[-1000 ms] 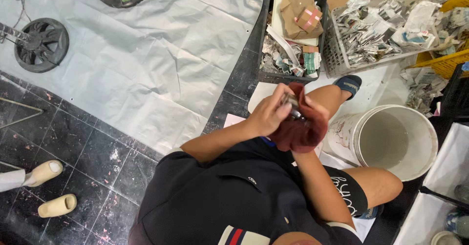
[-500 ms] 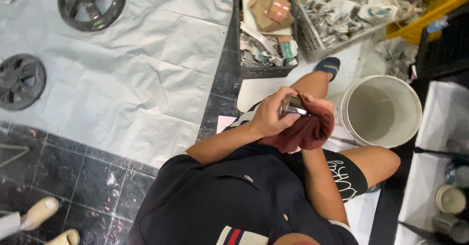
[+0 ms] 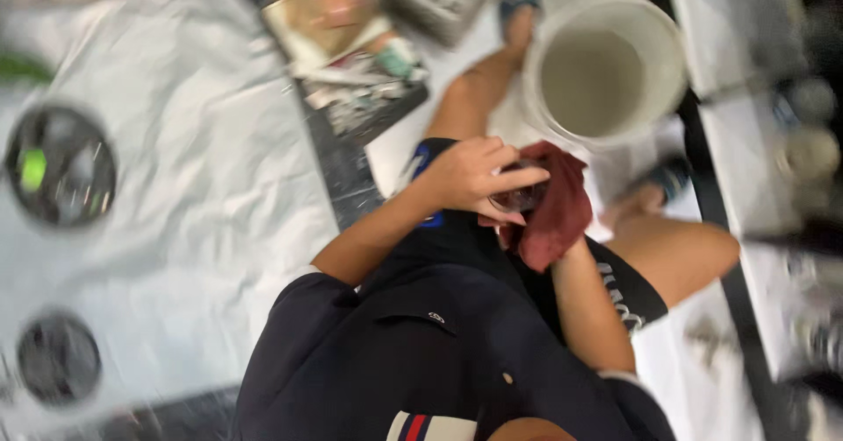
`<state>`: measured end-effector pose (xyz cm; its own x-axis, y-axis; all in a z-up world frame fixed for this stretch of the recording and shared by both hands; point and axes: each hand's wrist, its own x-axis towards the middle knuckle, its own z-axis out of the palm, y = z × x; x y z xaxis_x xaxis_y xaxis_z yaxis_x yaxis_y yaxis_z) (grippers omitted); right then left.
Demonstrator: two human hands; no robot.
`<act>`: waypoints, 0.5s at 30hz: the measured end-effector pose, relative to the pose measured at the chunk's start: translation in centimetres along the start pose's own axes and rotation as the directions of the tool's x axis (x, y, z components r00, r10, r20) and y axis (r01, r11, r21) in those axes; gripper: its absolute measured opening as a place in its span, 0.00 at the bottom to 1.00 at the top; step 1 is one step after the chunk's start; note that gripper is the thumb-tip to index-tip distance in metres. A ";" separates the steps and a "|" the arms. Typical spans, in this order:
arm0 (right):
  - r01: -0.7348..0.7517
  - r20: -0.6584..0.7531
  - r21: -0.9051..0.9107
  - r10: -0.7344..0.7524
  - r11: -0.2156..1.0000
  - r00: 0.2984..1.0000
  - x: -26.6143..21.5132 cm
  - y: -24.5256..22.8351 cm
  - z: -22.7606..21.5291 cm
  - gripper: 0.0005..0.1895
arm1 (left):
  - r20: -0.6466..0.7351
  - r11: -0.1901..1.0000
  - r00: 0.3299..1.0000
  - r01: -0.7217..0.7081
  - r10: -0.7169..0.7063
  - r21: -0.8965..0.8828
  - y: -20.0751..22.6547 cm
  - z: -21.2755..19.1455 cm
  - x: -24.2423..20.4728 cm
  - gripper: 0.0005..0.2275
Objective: The person sits on the floor and wipes various glassware and mugs with a red cloth. They dip the cloth into a bucket of water, wipe each item, and place them on a nearby shelf.
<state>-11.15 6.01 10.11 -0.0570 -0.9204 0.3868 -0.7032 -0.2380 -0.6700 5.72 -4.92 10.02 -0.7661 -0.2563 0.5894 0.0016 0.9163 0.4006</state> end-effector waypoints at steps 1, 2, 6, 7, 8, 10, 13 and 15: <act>-0.041 -0.009 -0.020 0.041 0.999 0.999 0.1 1.1 -1.0 0.33 | 0.029 0.999 0.999 -0.031 0.033 -0.036 -1.0 1.1 1.3 0.32; -0.093 -0.018 0.010 0.093 0.996 0.995 0.3 2.5 -1.8 0.32 | 0.047 0.995 0.999 -0.010 0.015 -0.097 -2.0 2.1 2.4 0.32; -0.266 0.011 0.305 0.276 0.915 0.961 1.0 8.5 -4.7 0.29 | 0.109 0.949 0.991 0.113 -0.084 -0.295 -6.0 4.7 6.5 0.32; -0.306 0.042 0.423 0.319 0.853 0.947 1.1 10.3 -5.3 0.28 | 0.124 0.929 0.984 0.161 -0.126 -0.333 -6.8 5.6 7.3 0.32; -0.323 0.103 0.607 0.330 0.727 0.938 1.1 12.1 -5.9 0.27 | 0.131 0.906 0.979 0.195 -0.157 -0.375 -7.7 6.6 8.2 0.31; -0.317 0.202 0.894 0.346 0.316 0.916 0.8 15.1 -6.6 0.26 | 0.143 0.859 0.965 0.259 -0.218 -0.442 -10.0 8.6 10.0 0.29; -0.349 0.427 0.866 0.166 -0.358 0.889 -0.9 20.4 -8.3 0.22 | 0.094 0.828 0.969 0.243 -0.228 -0.506 -14.8 13.4 13.7 0.31; -0.387 0.507 0.591 -0.047 -0.707 0.860 -1.9 23.4 -9.3 0.17 | 0.165 0.817 0.911 0.412 -0.378 -0.405 -17.8 17.3 15.6 0.29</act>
<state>-34.11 5.09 -0.46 0.3436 -0.9381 0.0429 0.9385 0.3415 -0.0505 -17.37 -19.93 -0.02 -0.8046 -0.5288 0.2702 -0.0539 0.5182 0.8536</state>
